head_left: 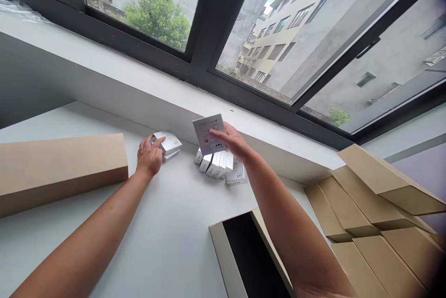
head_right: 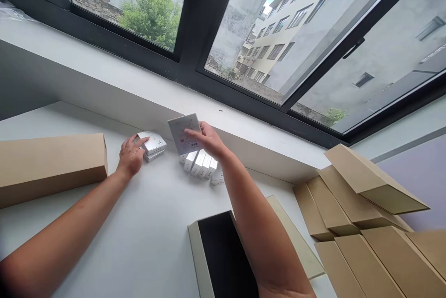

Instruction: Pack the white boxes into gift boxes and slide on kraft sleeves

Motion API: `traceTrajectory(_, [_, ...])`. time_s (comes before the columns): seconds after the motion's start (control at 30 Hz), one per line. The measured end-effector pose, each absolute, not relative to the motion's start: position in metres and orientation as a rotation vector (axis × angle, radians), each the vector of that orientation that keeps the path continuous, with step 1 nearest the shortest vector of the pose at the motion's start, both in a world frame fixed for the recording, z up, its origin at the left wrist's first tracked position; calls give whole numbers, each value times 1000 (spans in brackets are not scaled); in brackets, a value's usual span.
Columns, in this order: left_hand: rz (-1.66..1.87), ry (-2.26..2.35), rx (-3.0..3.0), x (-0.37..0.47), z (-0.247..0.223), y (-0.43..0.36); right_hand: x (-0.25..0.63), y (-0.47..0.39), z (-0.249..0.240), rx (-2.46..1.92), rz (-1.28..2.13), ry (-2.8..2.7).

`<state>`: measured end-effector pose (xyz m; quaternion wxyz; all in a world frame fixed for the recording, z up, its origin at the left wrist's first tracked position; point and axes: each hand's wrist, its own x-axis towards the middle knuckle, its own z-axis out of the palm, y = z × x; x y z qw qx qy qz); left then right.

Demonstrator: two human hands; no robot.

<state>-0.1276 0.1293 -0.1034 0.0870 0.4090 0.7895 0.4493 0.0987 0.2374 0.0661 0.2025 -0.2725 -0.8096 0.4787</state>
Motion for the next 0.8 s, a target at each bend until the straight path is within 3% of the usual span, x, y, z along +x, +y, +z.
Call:
traceTrajectory(0.17, [1342, 2375, 1223, -127, -106, 130, 140, 194, 80, -868, 1759, -2008])
traceTrajectory(0.5, [1094, 2382, 1452, -124, -112, 127, 298, 109, 77, -1107, 1830, -2194])
traceTrajectory(0.57, [1083, 2388, 1470, -125, -113, 127, 313, 87, 72, -1203, 1419, -2351])
traceTrajectory(0.7, [1076, 2390, 1456, -123, -110, 127, 306, 42, 51, -1157, 141, -2620])
traceTrajectory(0.8, [1050, 2389, 1428, -118, -104, 124, 295, 26, 18, -933, -411, -2693])
